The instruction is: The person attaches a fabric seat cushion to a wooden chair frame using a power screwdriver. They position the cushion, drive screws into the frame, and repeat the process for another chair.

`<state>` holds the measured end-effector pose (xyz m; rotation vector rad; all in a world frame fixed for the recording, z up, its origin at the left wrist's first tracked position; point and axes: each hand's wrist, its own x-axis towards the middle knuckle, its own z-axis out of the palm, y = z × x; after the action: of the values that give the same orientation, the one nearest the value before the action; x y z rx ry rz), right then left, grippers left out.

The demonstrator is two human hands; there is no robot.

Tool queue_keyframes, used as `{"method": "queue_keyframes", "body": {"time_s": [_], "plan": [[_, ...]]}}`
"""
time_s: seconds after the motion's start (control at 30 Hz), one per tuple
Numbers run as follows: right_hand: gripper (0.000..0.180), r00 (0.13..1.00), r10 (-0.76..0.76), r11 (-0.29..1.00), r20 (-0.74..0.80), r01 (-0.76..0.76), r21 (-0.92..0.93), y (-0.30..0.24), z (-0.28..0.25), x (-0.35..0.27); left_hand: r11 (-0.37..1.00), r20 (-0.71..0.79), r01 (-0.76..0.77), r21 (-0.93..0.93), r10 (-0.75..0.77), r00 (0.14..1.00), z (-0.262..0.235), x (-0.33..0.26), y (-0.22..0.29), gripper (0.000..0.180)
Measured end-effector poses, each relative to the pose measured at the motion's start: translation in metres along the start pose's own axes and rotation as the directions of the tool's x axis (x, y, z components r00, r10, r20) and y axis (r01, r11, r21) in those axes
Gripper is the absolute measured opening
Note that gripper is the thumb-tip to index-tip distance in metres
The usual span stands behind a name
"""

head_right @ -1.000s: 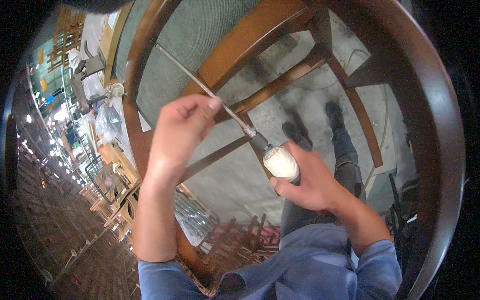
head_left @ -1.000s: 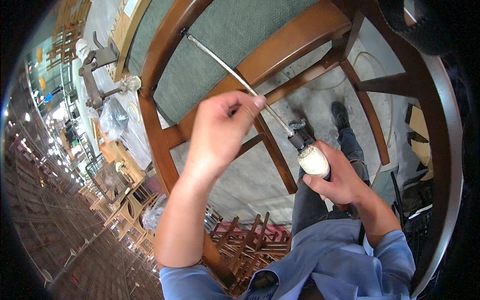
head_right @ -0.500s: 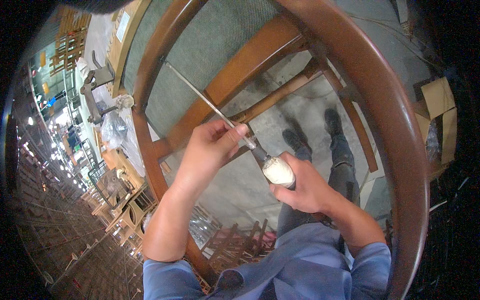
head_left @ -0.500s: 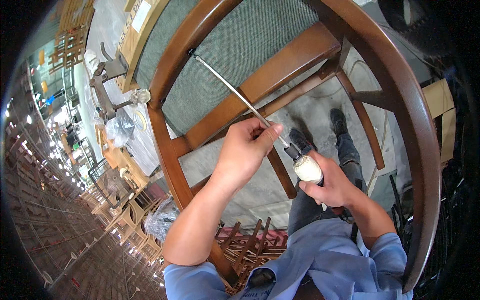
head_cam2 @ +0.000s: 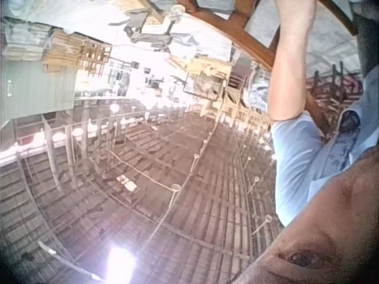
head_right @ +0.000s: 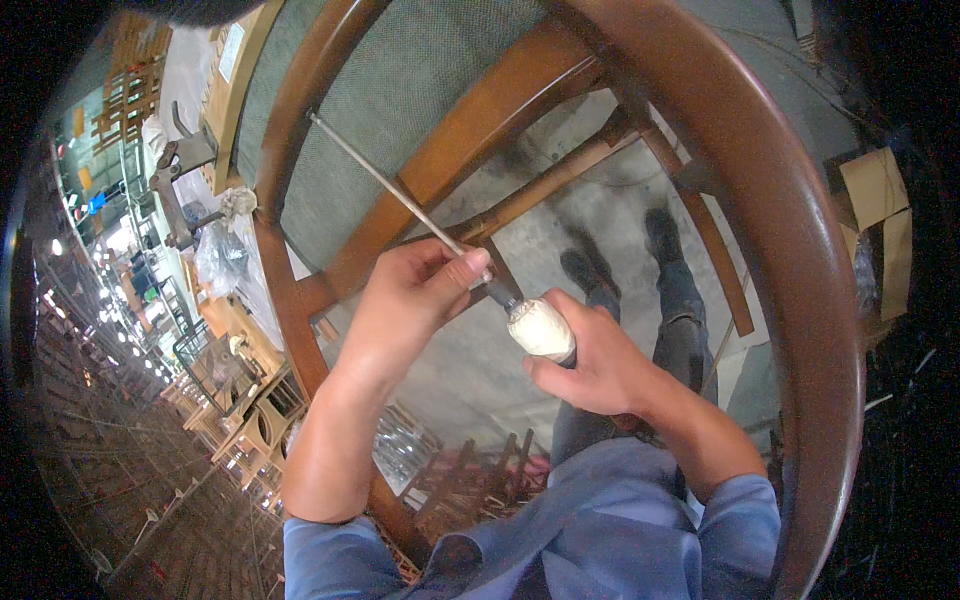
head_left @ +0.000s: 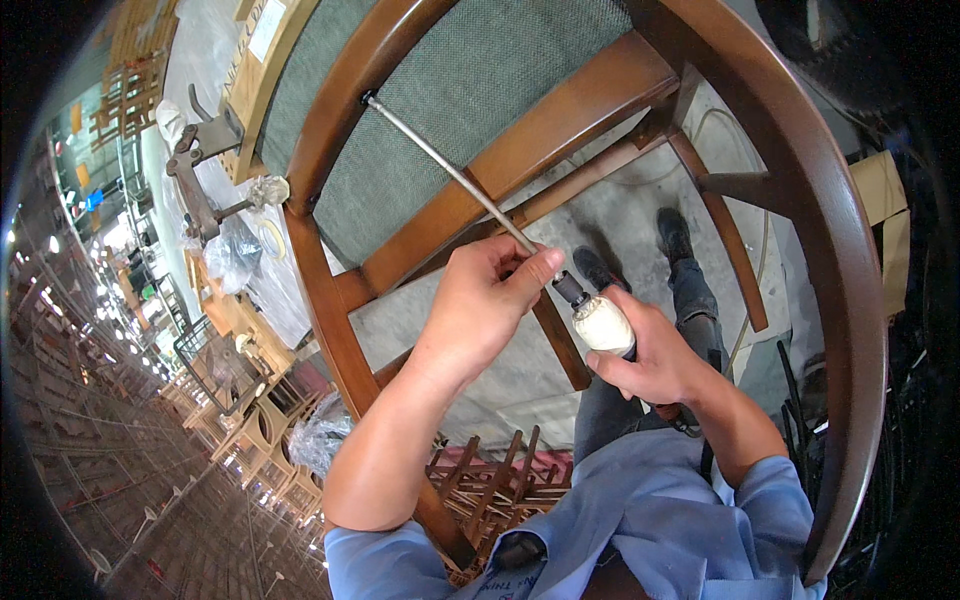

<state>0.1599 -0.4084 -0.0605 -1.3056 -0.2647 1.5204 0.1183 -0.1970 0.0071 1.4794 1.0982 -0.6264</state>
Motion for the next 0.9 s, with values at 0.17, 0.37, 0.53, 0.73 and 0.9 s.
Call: {"method": "queue_keyframes", "body": {"time_s": [0.17, 0.37, 0.53, 0.73, 0.9], "plan": [[0.036, 1.0, 0.026, 1.0, 0.015, -0.026, 0.008, -0.002, 0.002, 0.002, 1.0, -0.047, 0.024, 0.016, -0.024, 0.999, -0.009, -0.005, 0.007, 0.028], [0.038, 1.0, 0.005, 1.0, 0.004, -0.005, 0.014, 0.002, 0.005, 0.003, 0.972, -0.163, -0.122, -0.2, 0.09, 0.982, -0.034, -0.007, 0.006, 0.017], [0.038, 1.0, -0.02, 0.999, 0.024, 0.019, 0.037, 0.002, 0.004, 0.002, 0.876, -0.249, -0.317, -0.365, 0.236, 0.939, -0.052, -0.002, 0.0, 0.019], [0.035, 0.999, 0.013, 0.989, 0.041, -0.019, 0.148, 0.001, 0.006, -0.002, 0.824, -0.303, -0.414, -0.386, 0.311, 0.901, -0.066, -0.002, 0.006, 0.022], [0.034, 0.998, 0.012, 0.987, 0.067, -0.023, 0.158, 0.004, 0.005, -0.004, 0.869, -0.377, -0.402, -0.287, 0.284, 0.882, -0.071, 0.002, -0.001, 0.015]]}}
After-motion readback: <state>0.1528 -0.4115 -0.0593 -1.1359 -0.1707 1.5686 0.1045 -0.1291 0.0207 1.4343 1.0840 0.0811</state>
